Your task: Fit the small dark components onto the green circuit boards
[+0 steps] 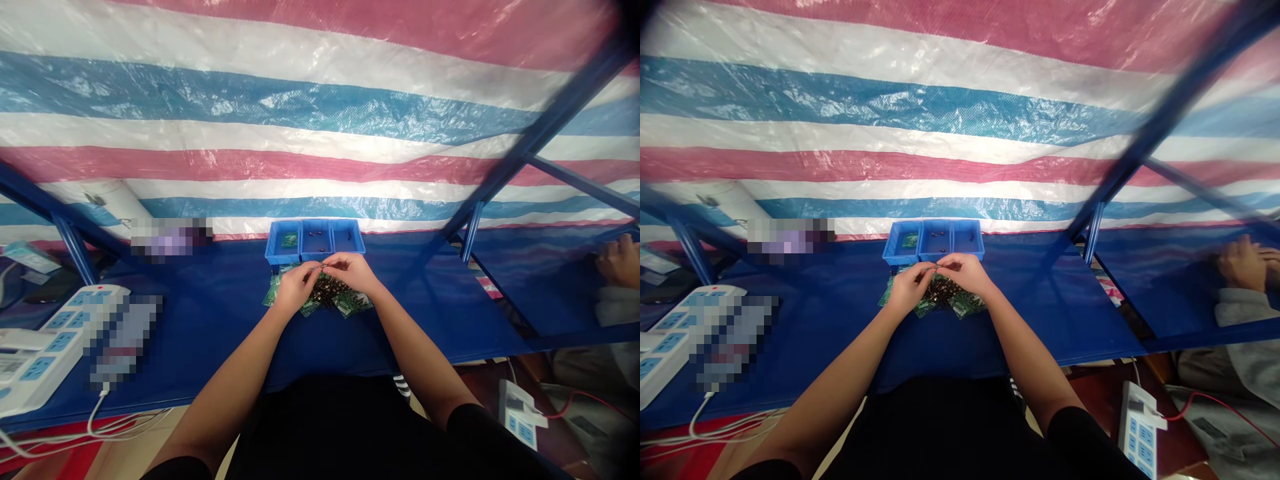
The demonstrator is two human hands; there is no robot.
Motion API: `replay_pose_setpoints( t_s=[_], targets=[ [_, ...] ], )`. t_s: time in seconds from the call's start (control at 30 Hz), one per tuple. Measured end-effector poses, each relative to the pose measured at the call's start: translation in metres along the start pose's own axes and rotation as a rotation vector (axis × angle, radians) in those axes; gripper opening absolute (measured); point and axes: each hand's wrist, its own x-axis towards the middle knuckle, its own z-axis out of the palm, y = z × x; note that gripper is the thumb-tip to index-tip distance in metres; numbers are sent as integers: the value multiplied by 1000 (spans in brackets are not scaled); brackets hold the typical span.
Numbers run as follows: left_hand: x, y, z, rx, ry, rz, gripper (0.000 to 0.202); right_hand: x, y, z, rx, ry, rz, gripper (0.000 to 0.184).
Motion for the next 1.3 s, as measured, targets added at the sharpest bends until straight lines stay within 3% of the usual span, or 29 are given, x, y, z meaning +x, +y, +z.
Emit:
replay_pose_setpoints(
  t_s=[0.8,0.93,1.07,1.1,1.2,1.3],
  targets=[
    [0,2,-1,19,-66,-60,25,-1,-1,2,16,1,33,32],
    [0,6,-5,37,-20,-88,26,1,-2,1,93,-27,147,34],
    [1,8,-8,52,44,-103,27,6,-2,8,319,129,280,40],
    [1,8,-8,54,58,-101,27,7,-2,11,412,194,254,46],
    [1,8,-8,58,76,-87,28,9,-5,14,563,197,168,63],
    [1,8,-7,64,70,-88,28,9,-4,9,518,236,109,58]
  ],
)
